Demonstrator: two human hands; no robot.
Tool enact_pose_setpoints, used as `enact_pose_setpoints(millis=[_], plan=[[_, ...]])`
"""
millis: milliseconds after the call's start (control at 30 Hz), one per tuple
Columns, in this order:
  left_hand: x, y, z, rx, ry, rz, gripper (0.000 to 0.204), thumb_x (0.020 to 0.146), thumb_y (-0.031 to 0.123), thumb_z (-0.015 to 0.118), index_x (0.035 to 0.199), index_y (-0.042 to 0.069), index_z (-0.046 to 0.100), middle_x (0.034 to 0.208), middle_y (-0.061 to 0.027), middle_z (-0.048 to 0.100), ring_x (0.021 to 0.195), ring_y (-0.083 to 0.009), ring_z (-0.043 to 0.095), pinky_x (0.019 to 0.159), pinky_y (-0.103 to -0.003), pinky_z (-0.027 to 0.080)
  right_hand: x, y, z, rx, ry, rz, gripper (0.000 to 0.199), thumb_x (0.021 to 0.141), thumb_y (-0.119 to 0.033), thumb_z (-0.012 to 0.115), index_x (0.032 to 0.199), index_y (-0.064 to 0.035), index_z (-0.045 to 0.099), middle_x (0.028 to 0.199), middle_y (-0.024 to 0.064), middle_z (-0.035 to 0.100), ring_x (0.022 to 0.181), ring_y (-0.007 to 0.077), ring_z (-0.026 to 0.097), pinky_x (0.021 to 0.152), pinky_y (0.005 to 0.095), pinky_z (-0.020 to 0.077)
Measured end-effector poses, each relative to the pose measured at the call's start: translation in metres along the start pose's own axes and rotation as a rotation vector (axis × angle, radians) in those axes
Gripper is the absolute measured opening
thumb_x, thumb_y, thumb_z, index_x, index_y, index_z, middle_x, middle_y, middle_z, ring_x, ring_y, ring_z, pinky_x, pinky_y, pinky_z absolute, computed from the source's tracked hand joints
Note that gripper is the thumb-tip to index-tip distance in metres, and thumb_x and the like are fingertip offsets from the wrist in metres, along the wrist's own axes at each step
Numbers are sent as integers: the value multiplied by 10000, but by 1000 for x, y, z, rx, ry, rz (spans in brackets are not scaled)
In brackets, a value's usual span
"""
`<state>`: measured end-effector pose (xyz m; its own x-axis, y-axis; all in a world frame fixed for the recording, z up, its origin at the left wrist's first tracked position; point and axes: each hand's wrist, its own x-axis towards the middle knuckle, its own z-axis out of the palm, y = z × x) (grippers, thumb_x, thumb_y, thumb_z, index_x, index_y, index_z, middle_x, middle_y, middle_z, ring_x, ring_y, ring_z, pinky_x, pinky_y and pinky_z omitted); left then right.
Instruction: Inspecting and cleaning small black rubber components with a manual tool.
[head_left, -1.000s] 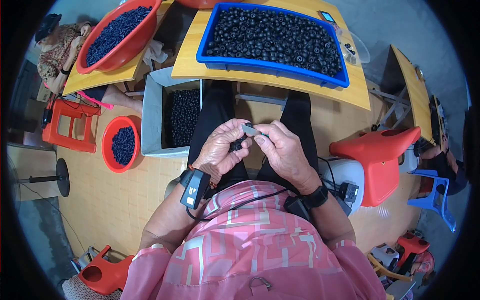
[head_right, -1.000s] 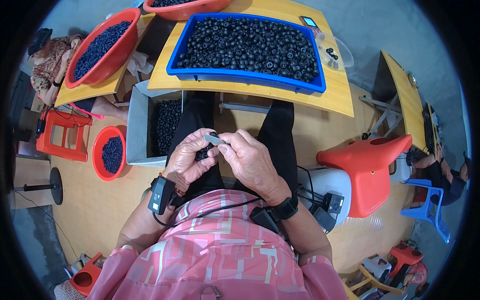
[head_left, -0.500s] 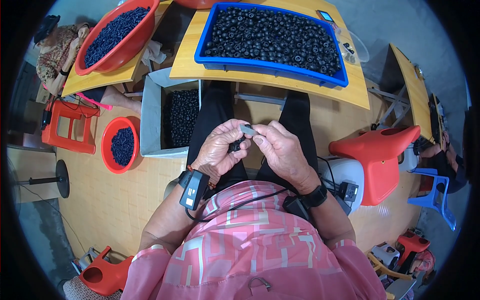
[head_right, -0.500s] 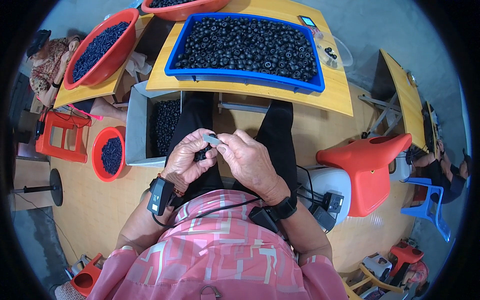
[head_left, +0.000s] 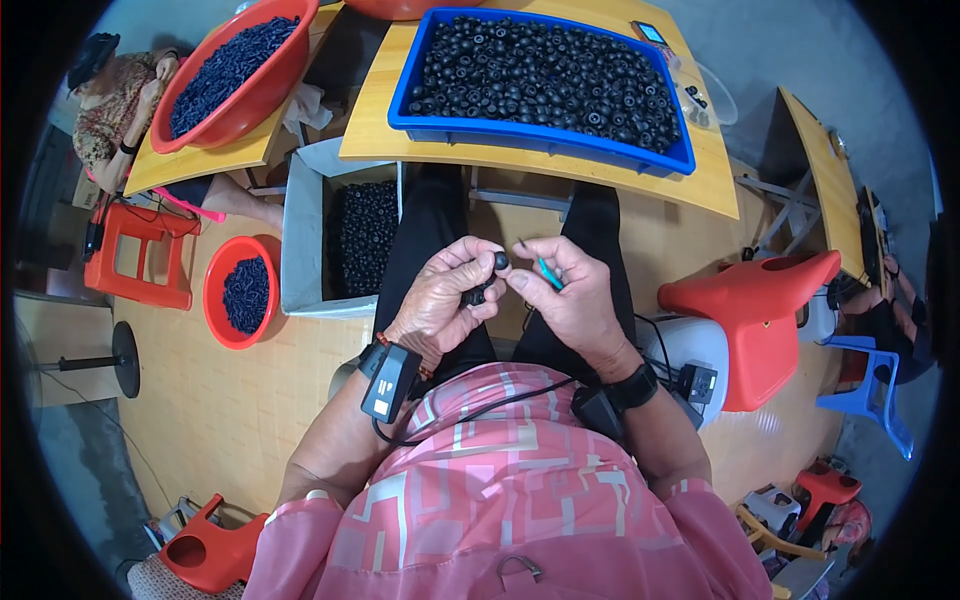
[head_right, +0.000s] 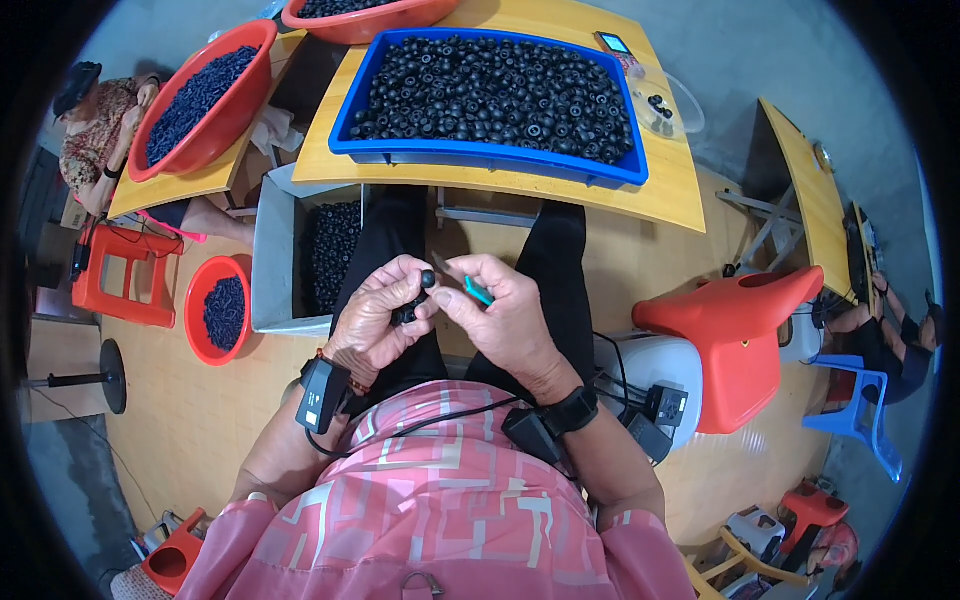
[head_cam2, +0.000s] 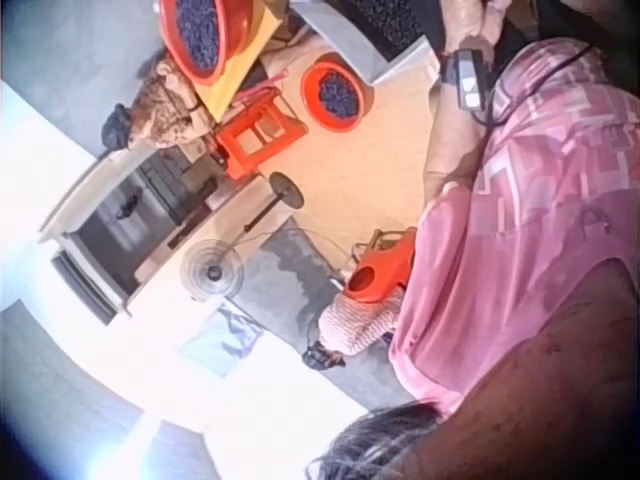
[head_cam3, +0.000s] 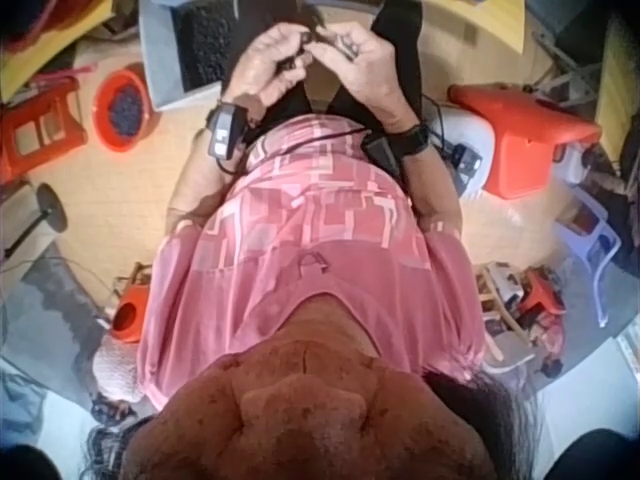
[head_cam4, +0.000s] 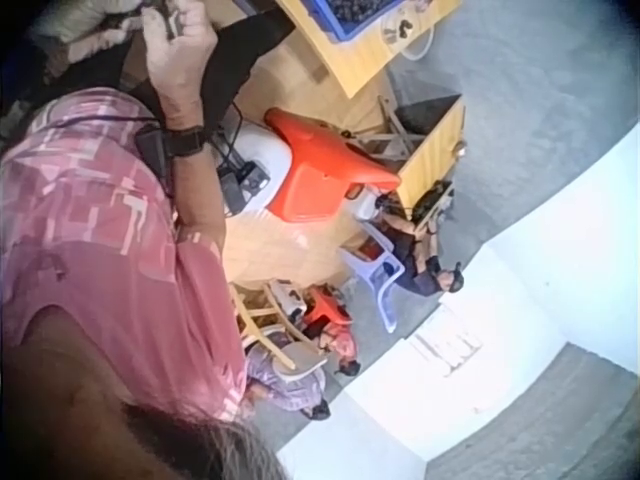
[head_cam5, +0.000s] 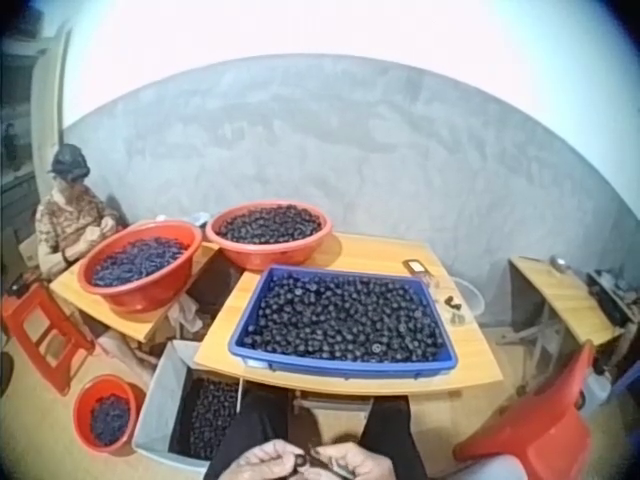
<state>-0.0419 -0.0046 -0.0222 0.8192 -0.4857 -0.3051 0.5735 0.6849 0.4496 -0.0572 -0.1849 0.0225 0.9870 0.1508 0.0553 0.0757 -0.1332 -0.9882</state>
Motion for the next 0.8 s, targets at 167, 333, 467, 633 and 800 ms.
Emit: enact_pose_setpoints(millis=[167,333,467,633,800], plan=[[1,-5,0,19,-30,-14,79,957,118,616,1016,66,608,881,-58,642,672,-122,604,535,-212,498,0,7,6,-186,64,-118,171,838,-41,745,968,-15,638,822,43,680,770,83,645,674,246,524],[1,-4,4,-44,-41,-39,91,962,138,616,1016,65,607,888,-74,633,660,-114,576,487,-199,422,0,2,3,-40,19,-67,165,835,-35,740,963,-6,640,849,45,687,771,85,645,682,248,525],[0,-1,4,-39,-60,-104,116,964,158,617,1015,55,603,897,-82,629,650,-115,556,478,-194,382,3,9,-6,-112,-49,-96,175,842,-12,719,997,7,642,884,45,696,791,77,637,710,248,525],[-2,2,5,41,-98,-126,193,958,168,625,1088,26,618,879,-72,618,669,-117,542,490,-188,388,3,6,-8,-140,-90,-104,198,832,-11,730,1010,6,644,872,30,690,785,64,616,716,241,516],[1,-3,-1,8,-71,-95,178,947,146,636,1082,29,634,890,-74,629,676,-119,542,504,-198,416,4,12,-7,33,-25,-35,182,832,-30,743,980,4,643,835,21,678,756,38,586,676,227,497]])
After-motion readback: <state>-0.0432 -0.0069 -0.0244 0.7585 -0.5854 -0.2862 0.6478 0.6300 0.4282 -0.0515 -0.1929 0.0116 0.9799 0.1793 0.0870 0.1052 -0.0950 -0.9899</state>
